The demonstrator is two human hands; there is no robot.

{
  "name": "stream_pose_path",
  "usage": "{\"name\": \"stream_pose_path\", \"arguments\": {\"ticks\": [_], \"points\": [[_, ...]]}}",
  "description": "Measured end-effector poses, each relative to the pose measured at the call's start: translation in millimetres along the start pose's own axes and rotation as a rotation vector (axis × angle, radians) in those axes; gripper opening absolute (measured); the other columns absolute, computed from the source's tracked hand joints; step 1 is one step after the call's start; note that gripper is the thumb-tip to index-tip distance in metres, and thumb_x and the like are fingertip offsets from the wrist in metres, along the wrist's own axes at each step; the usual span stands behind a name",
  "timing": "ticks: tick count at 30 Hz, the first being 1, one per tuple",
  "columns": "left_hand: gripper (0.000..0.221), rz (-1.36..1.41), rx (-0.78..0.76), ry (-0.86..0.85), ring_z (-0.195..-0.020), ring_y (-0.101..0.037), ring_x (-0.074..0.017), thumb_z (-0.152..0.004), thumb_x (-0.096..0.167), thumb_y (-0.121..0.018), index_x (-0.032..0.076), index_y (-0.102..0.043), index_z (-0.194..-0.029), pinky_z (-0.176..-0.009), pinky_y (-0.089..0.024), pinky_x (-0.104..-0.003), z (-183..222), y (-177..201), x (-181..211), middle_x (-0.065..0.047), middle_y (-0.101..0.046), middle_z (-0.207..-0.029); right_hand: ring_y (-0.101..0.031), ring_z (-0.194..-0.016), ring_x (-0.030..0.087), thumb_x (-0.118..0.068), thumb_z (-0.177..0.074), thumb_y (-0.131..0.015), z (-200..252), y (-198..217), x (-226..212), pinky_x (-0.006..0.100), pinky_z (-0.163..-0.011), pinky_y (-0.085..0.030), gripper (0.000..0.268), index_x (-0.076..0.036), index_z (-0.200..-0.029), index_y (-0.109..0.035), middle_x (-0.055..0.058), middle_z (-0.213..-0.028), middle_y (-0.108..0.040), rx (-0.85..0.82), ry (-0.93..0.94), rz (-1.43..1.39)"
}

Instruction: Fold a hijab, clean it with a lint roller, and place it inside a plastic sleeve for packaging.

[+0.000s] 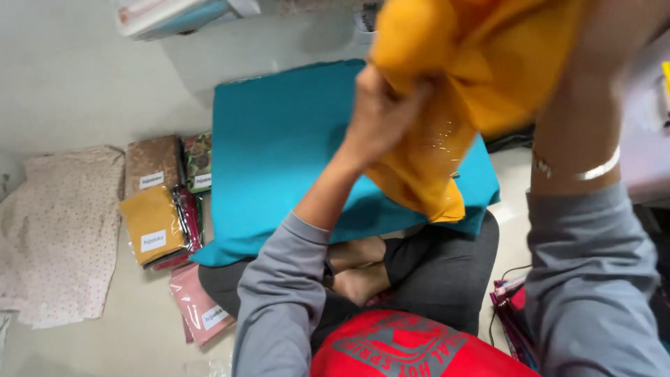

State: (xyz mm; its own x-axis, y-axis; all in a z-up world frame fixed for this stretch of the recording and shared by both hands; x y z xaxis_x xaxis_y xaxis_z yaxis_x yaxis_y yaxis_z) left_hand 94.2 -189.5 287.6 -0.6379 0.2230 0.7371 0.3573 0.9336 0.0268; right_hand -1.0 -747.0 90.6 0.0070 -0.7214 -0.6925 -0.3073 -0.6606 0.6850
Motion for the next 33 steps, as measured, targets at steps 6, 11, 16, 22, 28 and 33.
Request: {"name": "stream_pose_path", "arguments": {"ticks": [6,11,16,22,28,33], "points": [[0.024,0.202,0.315,0.183,-0.098,-0.067,-0.0105,-0.105,0.018,-0.069,-0.001,-0.069,-0.119,-0.087,-0.057,-0.029,6,89,-16,-0.002,-0.075,-0.108,-0.060,-0.087,0.018,-0.023,-0.114,-0.067,-142,-63,-32,0.033,-0.080,-0.054,0.031,0.007,-0.108,-0.065,0.008,-0.098,-0.066,-0.061,0.233,-0.208],[0.021,0.151,0.442,0.134,-0.108,-0.063,-0.0093,-0.107,0.013,-0.068,-0.001,-0.068,-0.122,-0.095,-0.052,-0.027,22,133,-44,-0.001,-0.072,-0.116,-0.058,-0.084,0.013,-0.020,-0.116,-0.066,-210,-136,-242,0.029,-0.080,-0.053,0.028,0.006,-0.109,-0.063,0.003,-0.097,-0.065,-0.121,0.410,-0.386],[0.031,0.337,0.533,0.154,-0.115,-0.065,-0.0119,-0.100,0.006,-0.065,0.005,-0.061,-0.130,-0.102,-0.051,-0.027,25,141,-36,0.000,-0.070,-0.123,-0.057,-0.083,0.009,-0.018,-0.117,-0.066,-167,-162,-438,0.026,-0.079,-0.053,0.025,0.005,-0.109,-0.062,0.000,-0.096,-0.064,-0.165,0.532,-0.527],[0.032,0.160,0.496,0.242,-0.100,-0.068,-0.0108,-0.087,0.009,-0.078,0.007,-0.064,-0.116,-0.089,-0.055,-0.027,24,129,-58,-0.001,-0.071,-0.109,-0.063,-0.097,0.004,-0.017,-0.102,-0.064,-90,-202,-520,0.022,-0.085,-0.053,0.024,-0.003,-0.123,-0.061,-0.006,-0.107,-0.066,-0.480,0.613,-0.592],[0.029,-0.097,0.375,0.285,-0.077,-0.049,-0.0050,-0.098,0.019,-0.076,0.006,-0.054,-0.084,-0.071,-0.044,-0.026,37,139,-103,0.003,-0.054,-0.083,-0.071,-0.087,0.033,-0.019,-0.089,-0.078,-73,-263,-447,0.041,-0.077,-0.056,0.064,-0.008,-0.145,-0.049,0.019,-0.100,-0.070,-0.385,0.711,0.159],[0.037,-0.421,0.252,0.299,-0.097,-0.068,-0.0178,-0.098,0.041,-0.071,0.008,-0.057,-0.110,-0.089,-0.055,-0.034,66,170,-117,-0.005,-0.069,-0.101,-0.067,-0.097,0.044,-0.035,-0.076,-0.085,-89,-308,-337,0.051,-0.076,-0.055,0.078,-0.004,-0.139,-0.050,0.022,-0.105,-0.071,-0.479,0.577,0.326]]}}
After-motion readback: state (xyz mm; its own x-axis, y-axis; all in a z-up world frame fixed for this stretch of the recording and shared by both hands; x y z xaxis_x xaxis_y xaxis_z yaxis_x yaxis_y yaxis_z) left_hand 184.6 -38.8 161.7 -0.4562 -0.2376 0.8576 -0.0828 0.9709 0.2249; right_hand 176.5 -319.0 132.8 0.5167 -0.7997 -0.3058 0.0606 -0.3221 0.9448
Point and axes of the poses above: each hand's wrist, its own z-axis away from the middle knuckle, its own y-axis out of the back of the hand, x = y × z, the point moved 9 cm from there along -z, towards the middle knuckle
